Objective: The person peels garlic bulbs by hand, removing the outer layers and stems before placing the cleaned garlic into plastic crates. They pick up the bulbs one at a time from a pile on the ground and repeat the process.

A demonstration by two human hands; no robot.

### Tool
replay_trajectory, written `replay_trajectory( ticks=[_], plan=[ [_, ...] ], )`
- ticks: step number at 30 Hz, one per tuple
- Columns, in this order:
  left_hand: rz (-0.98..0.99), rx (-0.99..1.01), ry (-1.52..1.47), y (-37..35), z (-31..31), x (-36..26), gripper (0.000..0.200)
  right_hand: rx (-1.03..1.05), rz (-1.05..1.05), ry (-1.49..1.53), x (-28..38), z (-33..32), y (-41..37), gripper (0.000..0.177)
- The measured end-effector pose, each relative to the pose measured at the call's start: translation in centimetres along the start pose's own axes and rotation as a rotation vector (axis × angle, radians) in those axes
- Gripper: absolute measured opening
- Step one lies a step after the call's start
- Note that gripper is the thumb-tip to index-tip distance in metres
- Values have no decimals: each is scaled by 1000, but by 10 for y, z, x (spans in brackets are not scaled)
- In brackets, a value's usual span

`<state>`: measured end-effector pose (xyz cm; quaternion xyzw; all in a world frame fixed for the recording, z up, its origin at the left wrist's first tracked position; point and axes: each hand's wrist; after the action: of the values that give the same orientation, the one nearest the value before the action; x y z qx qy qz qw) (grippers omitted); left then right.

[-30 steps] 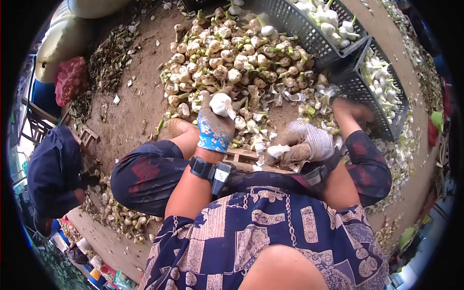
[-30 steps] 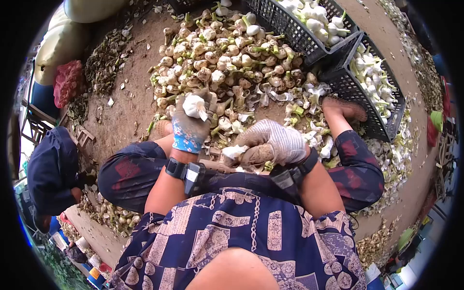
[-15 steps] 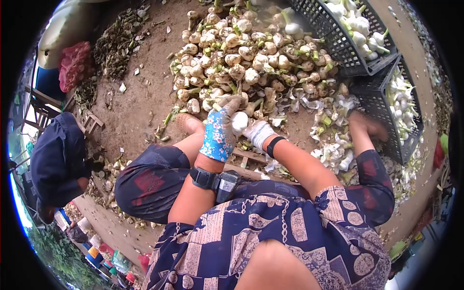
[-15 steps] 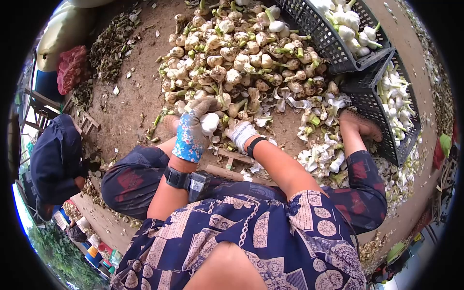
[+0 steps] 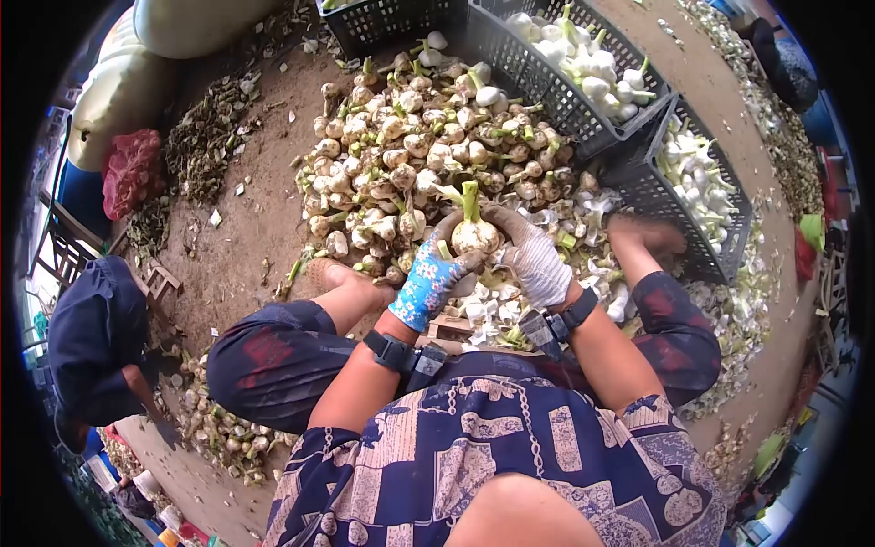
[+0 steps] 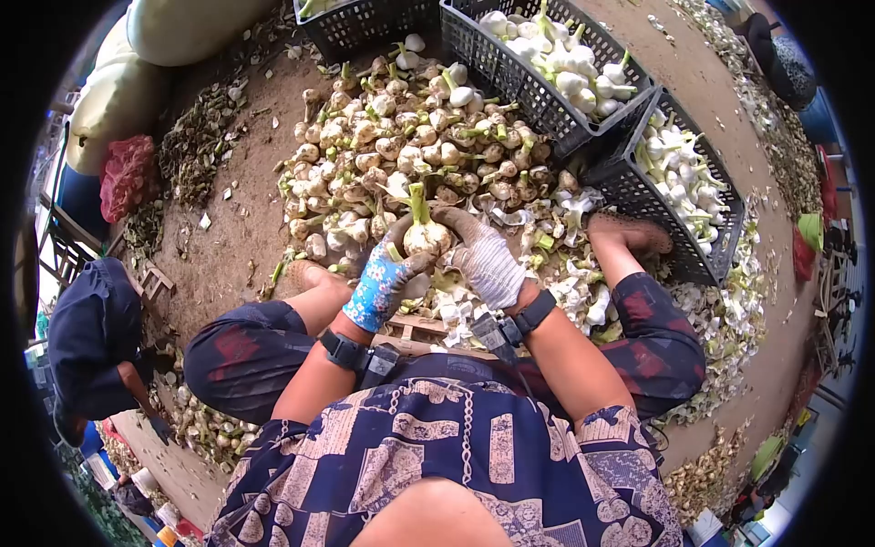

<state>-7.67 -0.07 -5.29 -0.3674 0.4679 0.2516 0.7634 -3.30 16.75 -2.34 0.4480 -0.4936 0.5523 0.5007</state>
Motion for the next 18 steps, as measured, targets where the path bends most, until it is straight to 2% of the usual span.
replay_trajectory(
  ticks=[1,3,4,5,7,8,9,10,11,13,14,16,17,18],
  plan=[
    [13,7,6,-3,3,-3,67,-4,-60,-92,10,2,-4,43],
    [45,-5,-168,-8,7,-8,66,-79,-73,-92,-7,-25,-10,34],
    [57,-6,-164,-9,6,-11,66,-234,34,181,11,-28,-15,27],
    [161,-77,134,-9,5,-15,66,-323,84,331,13,-36,-19,24],
    [366,-224,725,-8,3,-22,65,-286,126,201,26,-42,-27,29],
    [451,-253,828,-10,5,-24,68,-223,28,54,30,-33,-28,30],
    [454,-241,831,-12,8,-26,68,-166,-66,-92,32,-18,-28,31],
    [486,-166,915,-14,12,-30,68,-80,-195,-426,39,-10,-25,32],
    [518,-95,998,-17,17,-37,69,-85,-36,-386,48,-1,-27,30],
    [532,-109,1052,-26,23,-49,68,-52,-179,-654,45,-2,-27,27],
    [547,-102,1052,-28,22,-51,68,-49,-182,-650,45,-2,-28,27],
    [525,-66,1022,-34,21,-60,67,62,-469,-809,44,-3,-30,25],
    [523,-58,1025,-36,20,-62,67,54,-465,-806,43,-4,-32,25],
    [514,-37,1029,-36,19,-64,67,81,-377,-701,42,-6,-32,24]
  ],
)
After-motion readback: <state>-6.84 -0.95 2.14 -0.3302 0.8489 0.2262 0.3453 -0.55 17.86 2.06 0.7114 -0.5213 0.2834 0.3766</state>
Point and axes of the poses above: each hand's wrist, its own y-axis towards the middle knuckle, its own z-axis out of the palm, x = y × z, and after that the axes turned 11 degrees about y, right-handed
